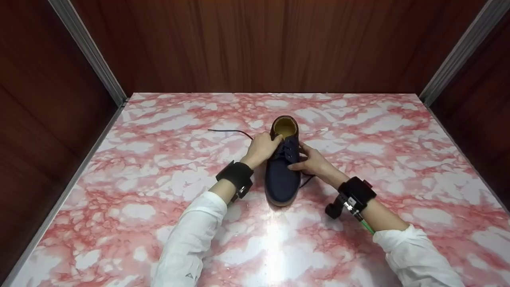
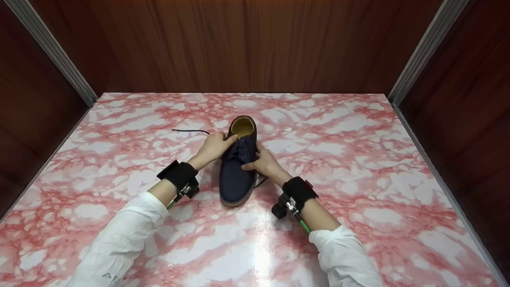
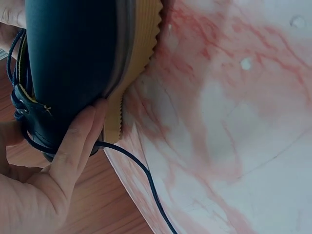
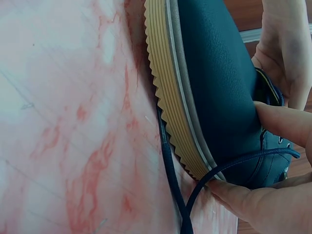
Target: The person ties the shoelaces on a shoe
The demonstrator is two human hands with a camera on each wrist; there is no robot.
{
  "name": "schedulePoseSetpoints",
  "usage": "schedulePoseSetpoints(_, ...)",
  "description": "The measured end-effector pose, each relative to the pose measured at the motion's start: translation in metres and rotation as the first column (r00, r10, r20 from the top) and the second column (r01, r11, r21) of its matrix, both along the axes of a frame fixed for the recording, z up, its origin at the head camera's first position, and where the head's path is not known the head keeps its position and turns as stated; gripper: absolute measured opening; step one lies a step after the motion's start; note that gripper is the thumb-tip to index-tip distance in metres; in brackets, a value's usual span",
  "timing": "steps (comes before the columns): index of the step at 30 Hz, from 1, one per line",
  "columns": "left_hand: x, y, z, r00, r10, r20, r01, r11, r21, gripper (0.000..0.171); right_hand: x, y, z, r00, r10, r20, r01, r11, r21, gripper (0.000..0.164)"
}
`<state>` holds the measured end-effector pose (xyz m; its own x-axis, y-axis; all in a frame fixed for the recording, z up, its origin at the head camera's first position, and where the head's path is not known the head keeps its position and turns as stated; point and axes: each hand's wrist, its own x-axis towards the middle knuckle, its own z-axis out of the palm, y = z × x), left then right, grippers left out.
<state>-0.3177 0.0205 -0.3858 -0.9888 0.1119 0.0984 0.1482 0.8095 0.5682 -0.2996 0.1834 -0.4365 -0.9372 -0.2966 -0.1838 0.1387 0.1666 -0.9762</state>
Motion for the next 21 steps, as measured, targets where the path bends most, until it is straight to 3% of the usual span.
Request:
schedulePoseSetpoints(3, 0.003, -0.005, 0.000, 1.000, -0.027, 0.008, 0.027, 0.999, 0.022, 0.050, 0.002, -0.003, 0.004, 1.000, 0.005, 0.002, -0.005, 1.000, 0.004, 0.087)
schedulePoseSetpoints(8, 0.011, -0.010, -0.001, 0.998, -0.061, 0.009, 0.060, 0.997, 0.051, 0.045, -0.012, 0.009, 0.000, 0.997, -0.017, -0.070, 0.026, 0.990, 0.141, 0.083)
schedulePoseSetpoints(11, 0.020, -0.011, -0.001, 0.998, -0.055, 0.022, 0.053, 0.996, 0.071, 0.050, -0.035, 0.023, -0.013, 0.984, -0.073, -0.162, 0.106, 0.973, 0.204, 0.077)
schedulePoseSetpoints(14, 0.032, -0.011, -0.002, 0.998, -0.038, 0.046, 0.034, 0.996, 0.088, 0.061, -0.062, 0.032, -0.028, 0.960, -0.145, -0.241, 0.195, 0.960, 0.199, 0.070)
schedulePoseSetpoints(17, 0.045, -0.007, -0.004, 0.998, -0.025, 0.057, 0.020, 0.996, 0.084, 0.073, -0.087, 0.033, -0.037, 0.938, -0.182, -0.295, 0.243, 0.952, 0.184, 0.066)
schedulePoseSetpoints(21, 0.063, 0.001, -0.007, 0.998, -0.017, 0.058, 0.015, 1.000, 0.022, 0.094, -0.109, 0.027, -0.044, 0.926, -0.202, -0.319, 0.268, 0.947, 0.177, 0.061)
